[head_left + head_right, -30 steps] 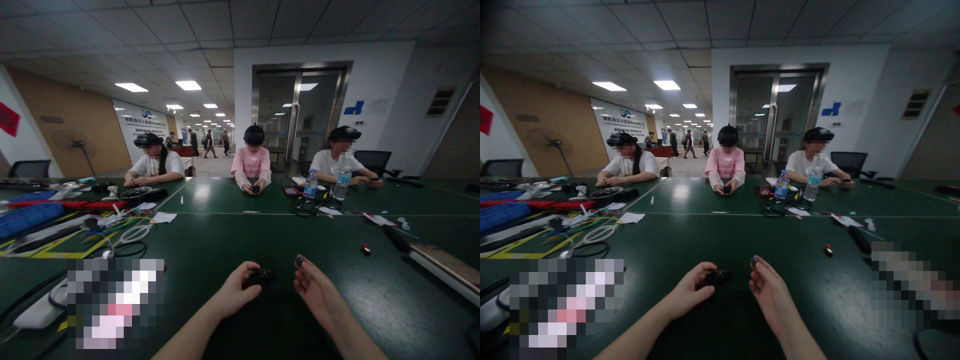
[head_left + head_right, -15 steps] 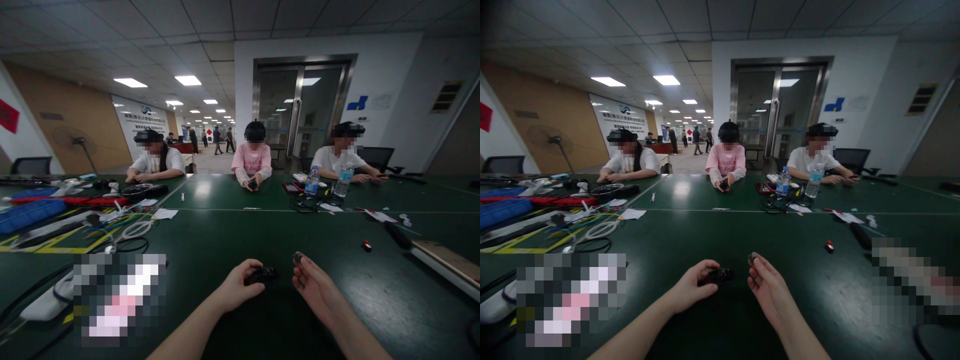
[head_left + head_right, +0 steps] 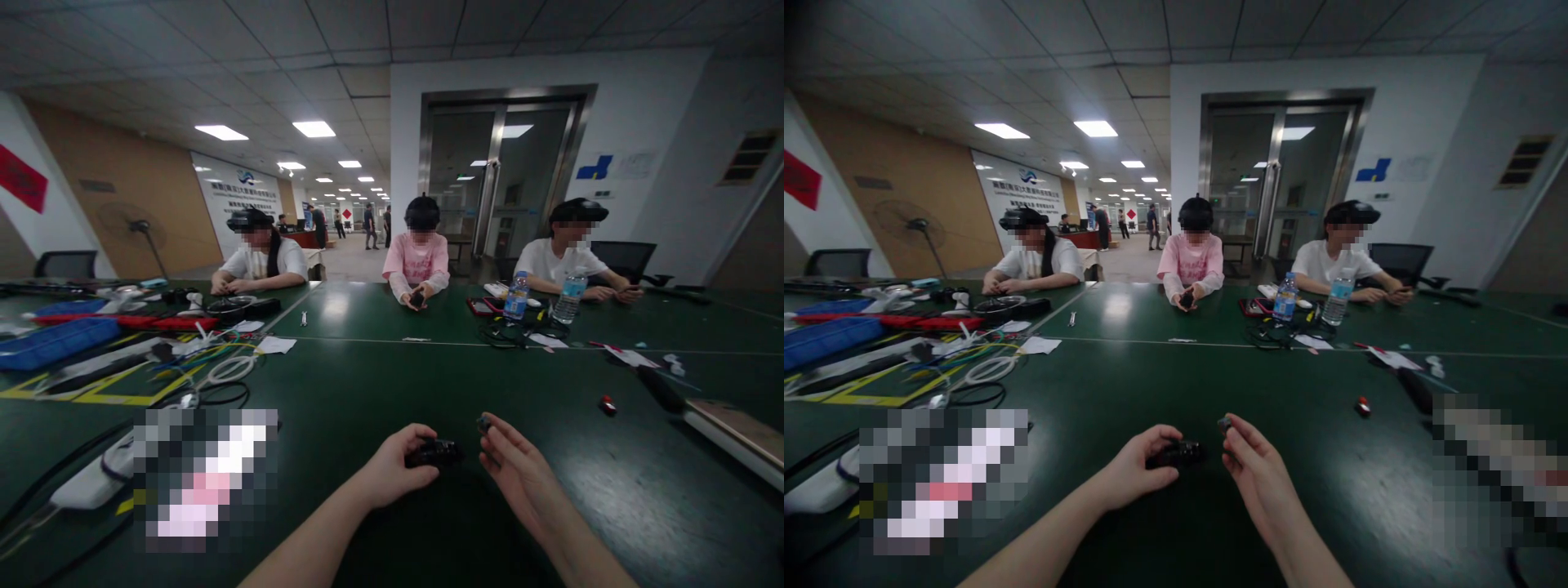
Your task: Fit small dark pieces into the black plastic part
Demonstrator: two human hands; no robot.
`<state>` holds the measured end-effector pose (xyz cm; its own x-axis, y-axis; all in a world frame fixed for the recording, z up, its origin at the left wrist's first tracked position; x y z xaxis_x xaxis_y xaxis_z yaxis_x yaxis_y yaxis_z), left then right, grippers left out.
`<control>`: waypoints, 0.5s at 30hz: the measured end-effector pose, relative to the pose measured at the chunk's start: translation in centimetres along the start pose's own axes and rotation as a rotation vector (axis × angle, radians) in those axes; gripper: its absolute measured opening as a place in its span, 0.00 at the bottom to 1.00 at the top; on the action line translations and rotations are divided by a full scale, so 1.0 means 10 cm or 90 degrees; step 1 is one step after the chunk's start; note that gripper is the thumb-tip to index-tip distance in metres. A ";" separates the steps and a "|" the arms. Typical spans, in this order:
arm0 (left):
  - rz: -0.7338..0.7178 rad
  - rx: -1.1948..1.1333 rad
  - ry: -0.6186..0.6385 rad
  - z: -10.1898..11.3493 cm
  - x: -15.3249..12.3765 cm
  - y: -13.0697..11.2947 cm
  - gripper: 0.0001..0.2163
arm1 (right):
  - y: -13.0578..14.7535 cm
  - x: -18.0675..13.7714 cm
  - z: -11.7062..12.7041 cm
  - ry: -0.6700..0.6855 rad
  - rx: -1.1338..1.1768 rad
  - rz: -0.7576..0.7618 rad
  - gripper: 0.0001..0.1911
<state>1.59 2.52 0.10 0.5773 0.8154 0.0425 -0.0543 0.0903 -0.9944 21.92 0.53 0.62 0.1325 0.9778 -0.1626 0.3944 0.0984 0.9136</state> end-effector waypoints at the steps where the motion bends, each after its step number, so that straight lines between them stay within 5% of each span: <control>1: 0.003 -0.001 0.003 0.00 0.00 0.00 0.20 | -0.01 0.00 0.00 -0.004 -0.021 0.010 0.21; 15: 0.013 -0.043 -0.004 -0.01 0.01 0.00 0.19 | -0.01 -0.11 -0.20 0.167 -0.595 0.273 0.10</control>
<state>1.73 2.50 0.11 0.5719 0.8200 0.0230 -0.0106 0.0355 -0.9993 19.89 -0.20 1.49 -0.1497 0.9627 0.2252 -0.5093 -0.2703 0.8170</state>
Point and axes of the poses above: each hand's wrist, its own x-axis towards the middle knuckle, its own z-axis out of the back of the hand, y = z × x, the point moved 2 cm from there along x, towards the middle knuckle, and after that the axes turned 6 degrees about -x, right-handed, at the moved point
